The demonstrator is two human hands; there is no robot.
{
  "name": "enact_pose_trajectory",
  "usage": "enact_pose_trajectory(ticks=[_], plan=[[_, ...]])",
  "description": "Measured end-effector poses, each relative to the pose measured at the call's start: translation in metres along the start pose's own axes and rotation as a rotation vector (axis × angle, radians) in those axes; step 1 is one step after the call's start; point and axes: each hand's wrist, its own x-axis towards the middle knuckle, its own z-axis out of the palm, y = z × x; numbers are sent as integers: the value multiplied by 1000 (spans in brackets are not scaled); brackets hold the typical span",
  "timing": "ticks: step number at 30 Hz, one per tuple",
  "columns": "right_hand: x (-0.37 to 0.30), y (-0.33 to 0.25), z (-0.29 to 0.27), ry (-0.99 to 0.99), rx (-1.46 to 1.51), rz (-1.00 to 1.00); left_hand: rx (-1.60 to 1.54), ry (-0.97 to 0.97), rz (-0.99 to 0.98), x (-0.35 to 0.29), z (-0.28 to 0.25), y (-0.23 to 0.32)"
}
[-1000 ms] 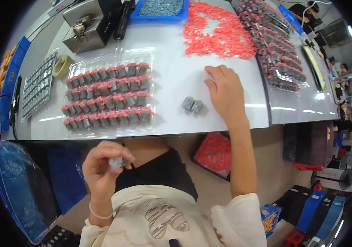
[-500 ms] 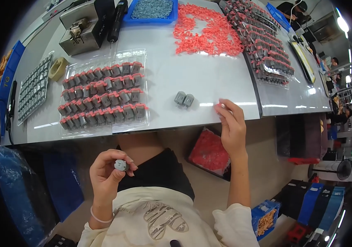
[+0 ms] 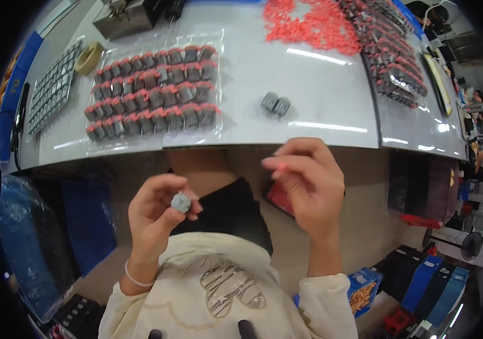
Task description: Assembling small pink plastic components onto grey plastic bases and organizing them in a tray.
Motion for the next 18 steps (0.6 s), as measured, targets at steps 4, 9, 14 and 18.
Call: enact_pose_trajectory(ticks=[4, 9, 14, 18], plan=[[9, -33, 18, -255, 218, 30, 7, -33, 16, 9, 1, -7], [5, -46, 37, -219, 504, 227, 153, -46, 155, 8, 2, -8], [5, -35, 45, -278, 254, -109, 140, -37, 134, 5, -3, -7], [3, -27, 49, -247, 148, -218, 89, -38, 76, 4, -1, -5]])
